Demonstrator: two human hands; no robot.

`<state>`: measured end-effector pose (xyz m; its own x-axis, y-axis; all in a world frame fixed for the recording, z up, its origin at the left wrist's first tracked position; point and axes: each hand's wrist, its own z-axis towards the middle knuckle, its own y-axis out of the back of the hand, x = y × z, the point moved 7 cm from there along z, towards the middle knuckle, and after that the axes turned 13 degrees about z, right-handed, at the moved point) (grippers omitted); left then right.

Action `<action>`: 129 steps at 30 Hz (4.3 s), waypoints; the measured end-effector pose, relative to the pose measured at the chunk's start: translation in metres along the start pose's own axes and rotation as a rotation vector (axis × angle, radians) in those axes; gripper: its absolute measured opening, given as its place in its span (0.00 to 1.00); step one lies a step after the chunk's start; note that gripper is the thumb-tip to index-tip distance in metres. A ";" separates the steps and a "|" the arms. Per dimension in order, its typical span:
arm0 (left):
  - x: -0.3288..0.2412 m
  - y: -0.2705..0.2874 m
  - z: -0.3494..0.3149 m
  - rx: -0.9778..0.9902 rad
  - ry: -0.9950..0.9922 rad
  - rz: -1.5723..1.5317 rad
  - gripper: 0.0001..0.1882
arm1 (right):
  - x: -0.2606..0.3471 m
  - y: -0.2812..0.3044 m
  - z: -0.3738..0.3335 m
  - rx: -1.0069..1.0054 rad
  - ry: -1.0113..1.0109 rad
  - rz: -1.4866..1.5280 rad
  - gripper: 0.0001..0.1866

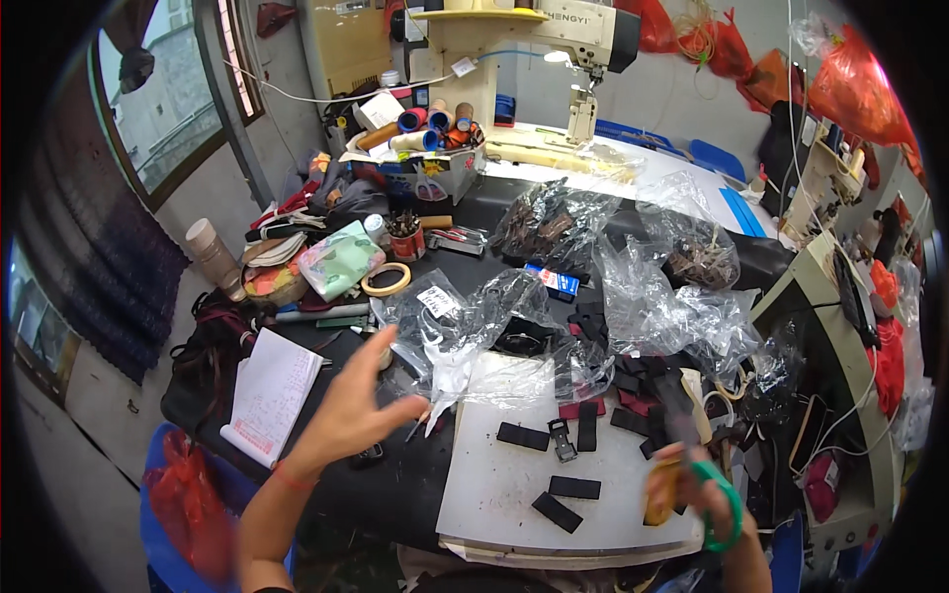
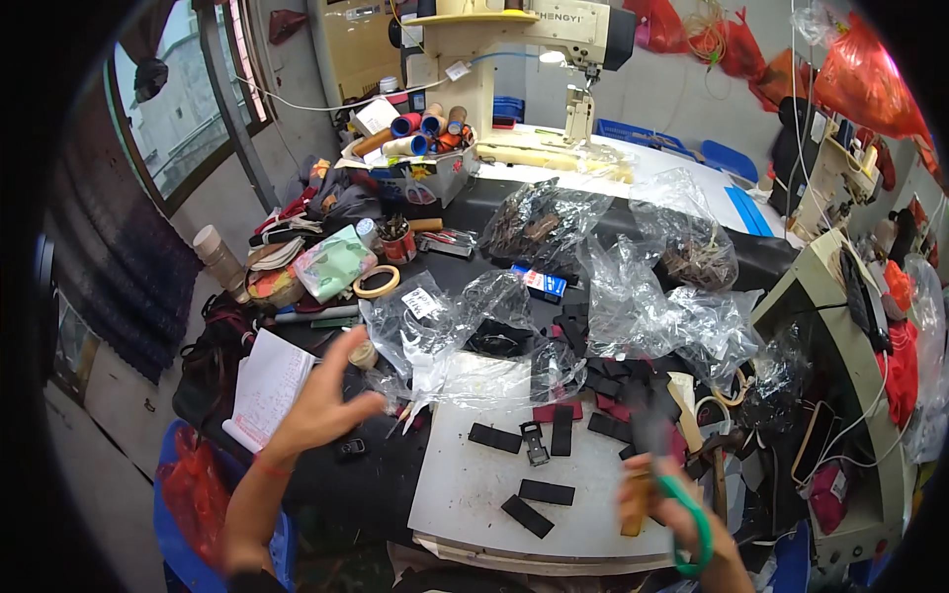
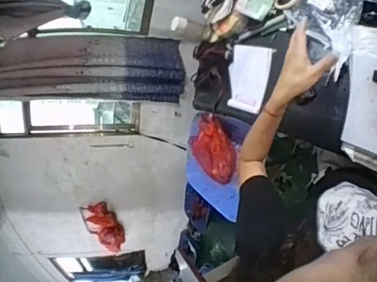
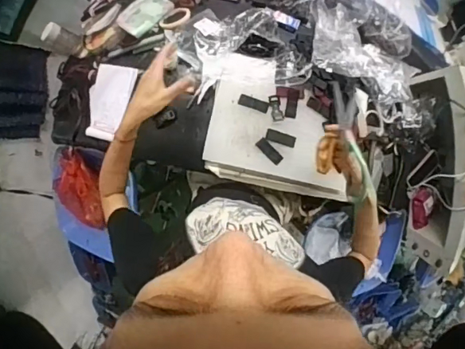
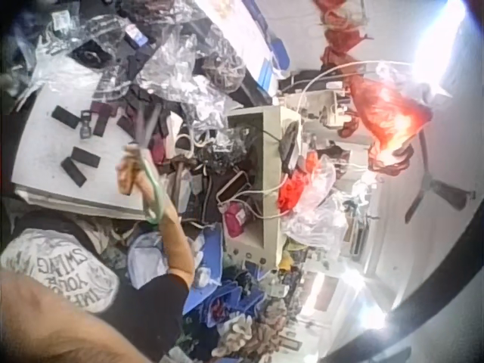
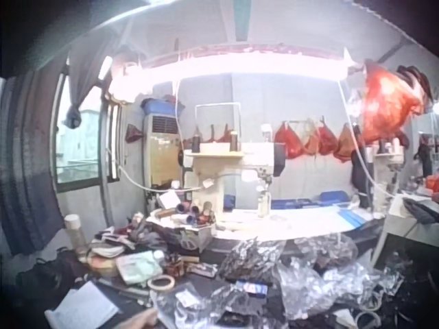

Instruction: The person assembles small black fabric strips with metal buckle components on a cluttered workbench. They use a hammer and a metal punch to secure the parts, occasionally using scissors to trim excess material. The person handles the components one by one, arranging them on a white cutting board.

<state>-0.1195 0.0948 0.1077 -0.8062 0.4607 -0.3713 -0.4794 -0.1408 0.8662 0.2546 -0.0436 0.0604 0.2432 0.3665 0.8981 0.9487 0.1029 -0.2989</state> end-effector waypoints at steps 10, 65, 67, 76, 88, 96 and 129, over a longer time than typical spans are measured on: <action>0.001 -0.011 -0.023 0.162 0.203 -0.337 0.09 | -0.067 -0.173 0.112 0.496 -0.546 -0.014 0.48; -0.021 -0.151 0.118 -0.076 -0.136 0.284 0.05 | 0.040 -0.114 0.124 -0.179 0.893 -1.265 0.15; -0.016 -0.152 0.118 -0.048 -0.068 0.228 0.04 | 0.030 -0.111 0.106 -0.194 0.869 -1.204 0.14; -0.067 -0.079 -0.005 -0.106 0.110 -0.336 0.04 | 0.005 -0.099 0.071 -0.244 0.694 -0.559 0.16; -0.091 -0.097 -0.088 0.131 0.384 -0.504 0.17 | -0.035 -0.138 0.037 -0.070 0.958 -0.919 0.11; -0.088 -0.099 -0.096 0.325 0.417 -0.613 0.18 | -0.034 -0.134 0.027 0.124 0.887 -0.786 0.16; -0.100 -0.130 -0.122 1.052 0.601 -1.271 0.14 | -0.036 -0.139 0.017 0.337 0.792 -0.777 0.18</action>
<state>-0.0191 -0.0399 -0.0092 -0.2645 -0.5682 -0.7792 -0.6451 0.7049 -0.2950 0.1110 -0.0551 0.0643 -0.2102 -0.5732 0.7920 0.8246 0.3312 0.4586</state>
